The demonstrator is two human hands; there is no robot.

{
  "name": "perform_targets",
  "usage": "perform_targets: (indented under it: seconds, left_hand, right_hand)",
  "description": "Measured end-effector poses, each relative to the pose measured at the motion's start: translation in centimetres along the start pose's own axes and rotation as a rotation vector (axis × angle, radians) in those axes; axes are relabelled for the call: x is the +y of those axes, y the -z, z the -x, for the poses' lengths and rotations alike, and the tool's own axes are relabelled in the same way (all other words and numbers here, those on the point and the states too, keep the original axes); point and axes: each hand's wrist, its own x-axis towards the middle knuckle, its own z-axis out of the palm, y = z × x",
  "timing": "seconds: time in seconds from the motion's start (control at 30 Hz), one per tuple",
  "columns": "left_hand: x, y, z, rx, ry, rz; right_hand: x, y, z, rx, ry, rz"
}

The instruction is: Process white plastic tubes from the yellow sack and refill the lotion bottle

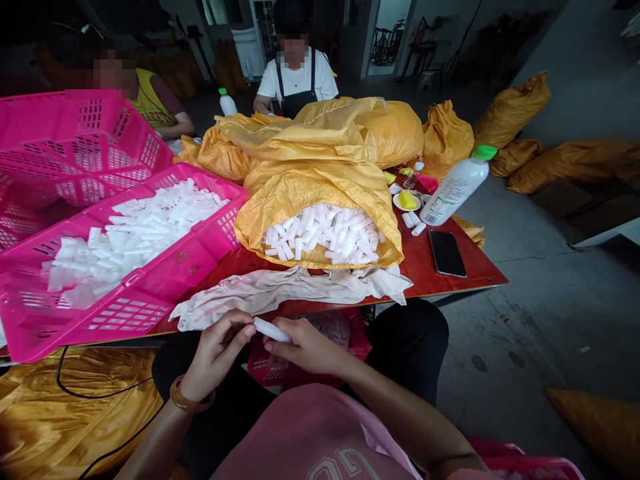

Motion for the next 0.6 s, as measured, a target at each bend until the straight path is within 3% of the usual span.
perform_targets:
  seconds: [0.1, 0.2, 0.27, 0.33, 0.4, 0.5, 0.6]
  left_hand:
    - [0.6, -0.2, -0.6, -0.059, 0.052, -0.034]
    - [1.4, -2.0, -1.1, -0.004, 0.248, 0.069]
    - [1.6, -3.3, -1.1, 0.023, 0.341, 0.199]
    - [1.4, -4.2, -0.8, 0.010, 0.348, 0.285]
    - [0.7, -4.2, -0.4, -0.089, 0.319, 0.305]
    - [-0.8, -2.2, -0.1, -0.243, 0.329, 0.237]
    - [-2.1, 1.8, -0.5, -0.037, 0.317, 0.059]
  right_hand:
    - [0.6, -0.8, -0.3, 0.086, -0.028, 0.238]
    - [1.4, -1.7, -0.8, 0.280, -0.102, 0.694]
    - [1.7, -1.6, -1.1, 0.309, -0.106, 0.841]
    - [1.7, -1.1, -1.2, 0.288, -0.077, 0.852]
    - [2.1, -0.6, -0.9, 0.228, -0.057, 0.799]
    - [4.4, -0.9, 0.4, 0.118, -0.141, 0.670]
    - [8.0, -1.9, 2.2, 0.108, -0.304, 0.553]
